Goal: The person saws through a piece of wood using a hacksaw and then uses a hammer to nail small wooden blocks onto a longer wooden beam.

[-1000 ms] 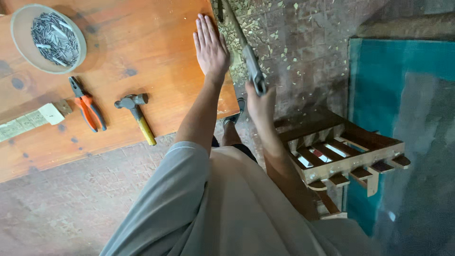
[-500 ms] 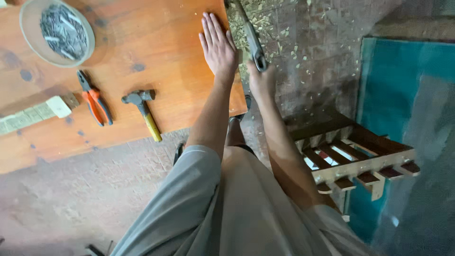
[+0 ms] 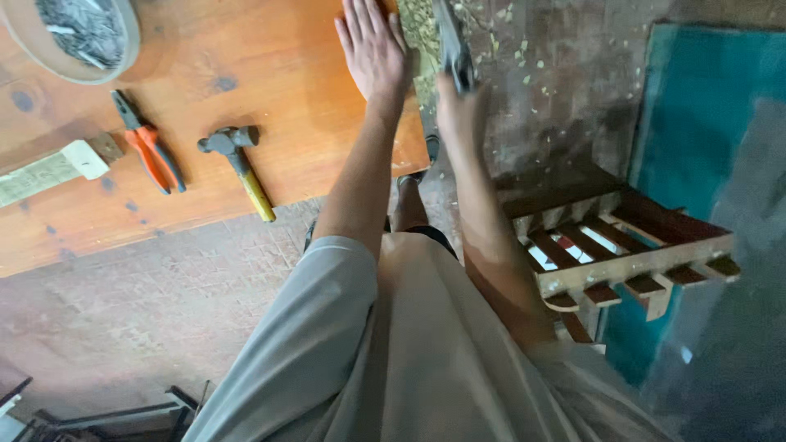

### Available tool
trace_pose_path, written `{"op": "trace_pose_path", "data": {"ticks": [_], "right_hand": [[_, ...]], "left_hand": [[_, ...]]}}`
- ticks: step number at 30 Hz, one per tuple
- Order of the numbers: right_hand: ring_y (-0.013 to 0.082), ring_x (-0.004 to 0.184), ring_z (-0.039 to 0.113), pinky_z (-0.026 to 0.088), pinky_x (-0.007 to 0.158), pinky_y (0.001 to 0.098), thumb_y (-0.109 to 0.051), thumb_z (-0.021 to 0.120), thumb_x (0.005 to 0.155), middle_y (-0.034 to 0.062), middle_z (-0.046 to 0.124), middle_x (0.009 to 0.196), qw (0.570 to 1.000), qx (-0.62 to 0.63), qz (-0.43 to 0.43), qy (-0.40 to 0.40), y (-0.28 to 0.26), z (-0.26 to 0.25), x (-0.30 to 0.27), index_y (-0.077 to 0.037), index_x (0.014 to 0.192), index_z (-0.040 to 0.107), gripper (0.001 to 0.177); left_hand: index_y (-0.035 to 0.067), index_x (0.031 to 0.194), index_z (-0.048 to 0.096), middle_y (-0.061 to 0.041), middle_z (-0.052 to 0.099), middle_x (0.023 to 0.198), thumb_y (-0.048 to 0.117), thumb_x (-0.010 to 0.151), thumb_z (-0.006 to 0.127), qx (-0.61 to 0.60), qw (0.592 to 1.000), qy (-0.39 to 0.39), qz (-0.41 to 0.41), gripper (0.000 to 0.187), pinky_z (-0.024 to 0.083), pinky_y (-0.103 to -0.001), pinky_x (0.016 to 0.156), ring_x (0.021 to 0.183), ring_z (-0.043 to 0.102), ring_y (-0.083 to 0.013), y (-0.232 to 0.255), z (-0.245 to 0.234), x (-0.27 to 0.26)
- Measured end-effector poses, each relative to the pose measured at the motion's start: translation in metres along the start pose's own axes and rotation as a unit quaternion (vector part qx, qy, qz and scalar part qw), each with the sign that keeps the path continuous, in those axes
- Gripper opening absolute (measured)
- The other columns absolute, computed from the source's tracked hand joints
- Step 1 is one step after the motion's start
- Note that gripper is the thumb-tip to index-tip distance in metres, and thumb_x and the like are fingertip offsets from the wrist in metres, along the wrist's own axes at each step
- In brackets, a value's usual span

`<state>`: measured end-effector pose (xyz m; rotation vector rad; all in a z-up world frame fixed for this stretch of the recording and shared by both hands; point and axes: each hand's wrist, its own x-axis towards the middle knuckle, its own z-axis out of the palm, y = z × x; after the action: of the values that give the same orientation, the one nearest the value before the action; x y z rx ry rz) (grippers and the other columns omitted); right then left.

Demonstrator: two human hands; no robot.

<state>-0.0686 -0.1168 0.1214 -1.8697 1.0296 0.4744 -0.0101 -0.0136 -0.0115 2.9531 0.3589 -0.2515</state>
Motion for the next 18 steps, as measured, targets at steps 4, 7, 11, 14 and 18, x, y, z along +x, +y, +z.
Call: {"op": "trace_pose_path", "data": {"ticks": [4, 7, 11, 14, 18], "right_hand": [[0.0097, 0.040, 0.053, 0.038, 0.037, 0.0279, -0.014, 0.068, 0.083, 0.0009, 0.064, 0.055, 0.987, 0.143, -0.071, -0.004, 0.001, 0.035, 0.061, -0.007, 0.072, 0.068, 0.013], [0.0103, 0.053, 0.042, 0.032, 0.049, 0.0330, -0.029, 0.065, 0.083, -0.0046, 0.053, 0.063, 0.992, 0.059, -0.111, 0.017, 0.011, 0.052, 0.069, -0.019, 0.074, 0.054, 0.017], [0.0206, 0.060, 0.057, 0.039, 0.055, 0.0431, -0.046, 0.072, 0.079, 0.0057, 0.063, 0.067, 0.994, 0.032, -0.084, 0.061, 0.008, 0.024, 0.019, -0.009, 0.076, 0.061, 0.038], [0.0176, 0.055, 0.056, 0.037, 0.052, 0.0403, -0.045, 0.071, 0.085, 0.0031, 0.062, 0.063, 0.997, 0.007, -0.068, 0.025, 0.001, -0.024, -0.054, -0.011, 0.071, 0.062, 0.038], [0.0065, 0.057, 0.050, 0.043, 0.044, 0.0191, -0.049, 0.061, 0.094, -0.0012, 0.063, 0.091, 0.995, -0.034, 0.086, -0.022, -0.006, -0.038, -0.078, -0.009, 0.127, 0.050, 0.053]], "left_hand": [[0.006, 0.154, 0.043, -0.012, 0.040, 0.162, 0.040, 0.108, 0.028, -0.016, 1.000, 0.008, -0.011, 0.059, 0.013, -0.045, 0.131, 0.154, 0.028, -0.0255, 0.000, 0.003, -0.002], [0.006, 0.155, 0.040, -0.011, 0.040, 0.163, 0.043, 0.107, 0.023, -0.008, 1.000, 0.001, -0.026, 0.062, 0.012, -0.043, 0.132, 0.155, 0.029, -0.0233, 0.002, 0.000, 0.001], [0.013, 0.159, 0.032, -0.005, 0.033, 0.167, 0.042, 0.111, 0.027, 0.025, 0.999, 0.010, -0.024, 0.057, 0.017, -0.041, 0.132, 0.157, 0.026, -0.0196, 0.004, -0.008, 0.004], [0.013, 0.165, 0.018, -0.001, 0.020, 0.173, 0.043, 0.115, 0.031, 0.087, 0.995, -0.018, -0.038, 0.059, 0.020, -0.036, 0.134, 0.161, 0.018, -0.0148, 0.007, -0.023, -0.007], [0.011, 0.168, 0.008, -0.005, 0.007, 0.175, 0.041, 0.119, 0.023, 0.088, 0.994, -0.057, -0.025, 0.060, 0.014, -0.036, 0.137, 0.164, 0.009, -0.0176, 0.005, -0.030, -0.009]]}}
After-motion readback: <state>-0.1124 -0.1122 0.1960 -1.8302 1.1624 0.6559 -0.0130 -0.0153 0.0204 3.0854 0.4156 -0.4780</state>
